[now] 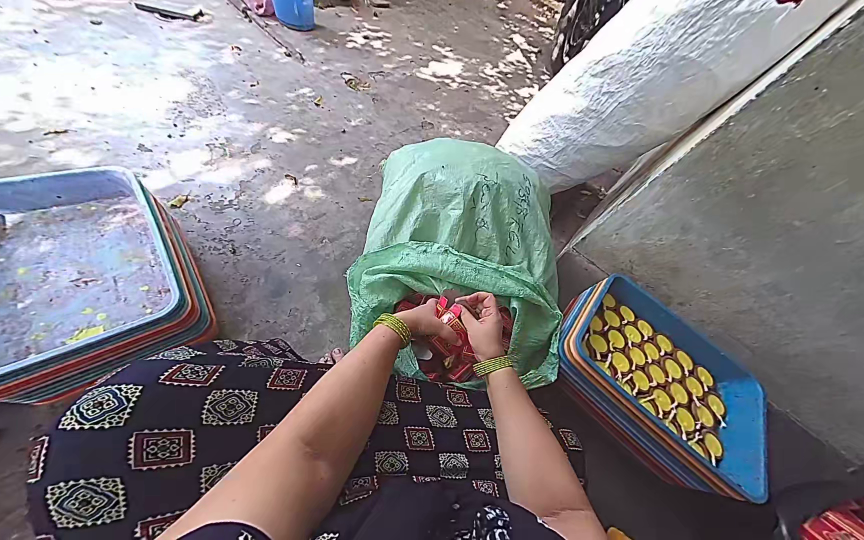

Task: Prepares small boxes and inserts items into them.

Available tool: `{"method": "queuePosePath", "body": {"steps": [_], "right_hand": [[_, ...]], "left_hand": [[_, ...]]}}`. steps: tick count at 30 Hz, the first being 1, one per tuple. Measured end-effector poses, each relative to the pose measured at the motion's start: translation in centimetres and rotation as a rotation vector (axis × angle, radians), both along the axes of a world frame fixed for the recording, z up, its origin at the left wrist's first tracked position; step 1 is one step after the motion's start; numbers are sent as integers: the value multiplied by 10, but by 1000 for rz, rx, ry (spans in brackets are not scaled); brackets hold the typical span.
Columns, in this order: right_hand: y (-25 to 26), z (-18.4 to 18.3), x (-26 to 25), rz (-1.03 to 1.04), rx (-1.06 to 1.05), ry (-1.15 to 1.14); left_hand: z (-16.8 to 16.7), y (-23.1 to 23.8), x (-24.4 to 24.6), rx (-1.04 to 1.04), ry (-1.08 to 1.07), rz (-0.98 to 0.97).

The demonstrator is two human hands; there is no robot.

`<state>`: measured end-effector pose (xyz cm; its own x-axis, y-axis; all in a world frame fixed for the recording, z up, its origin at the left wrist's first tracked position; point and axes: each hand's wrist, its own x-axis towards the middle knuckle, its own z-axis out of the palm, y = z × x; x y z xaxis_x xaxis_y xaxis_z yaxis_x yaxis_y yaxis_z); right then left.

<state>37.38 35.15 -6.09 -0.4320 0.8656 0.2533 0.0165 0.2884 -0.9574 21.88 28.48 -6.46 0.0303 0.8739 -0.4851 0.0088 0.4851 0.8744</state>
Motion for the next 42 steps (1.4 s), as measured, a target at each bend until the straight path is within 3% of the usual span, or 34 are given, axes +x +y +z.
{"method": "queuePosePath", "body": {"steps": [3, 5, 10, 13, 17, 20, 23, 26, 31, 33, 36, 40, 42], "right_hand": [[0, -3, -5, -237, -145, -4], [3, -6, -2, -295, -175, -299], [-9, -40, -12, 219, 71, -1241], [-22, -58, -27, 219, 36, -1424], [-7, -46, -18, 41, -116, -1281], [22, -8, 10, -2, -101, -1048], [39, 27, 49, 169, -20, -658], [36, 44, 67, 356, -84, -335], [17, 42, 47, 163, 83, -299], [13, 37, 38, 102, 156, -270], [1, 35, 26, 14, 207, -189], [-11, 44, 23, -189, 285, 13], [-17, 64, 38, -259, 202, 85]], "left_hand": [[1, -1, -9, 55, 5, 150], [5, -1, -21, 98, 37, 271], [8, 5, -31, 240, 67, 396], [16, 0, -24, 247, 42, 399], [30, -8, -24, 240, 17, 412], [24, -2, -34, 246, 69, 421], [20, 3, -37, 218, 166, 358], [18, 3, -28, 161, 145, 182], [15, -3, -13, 72, -81, -53], [11, -3, -10, 102, -30, -92], [20, -4, -1, 123, 62, -92], [23, -4, 16, 267, -48, -42], [34, -5, 30, 342, -116, -11]]}}
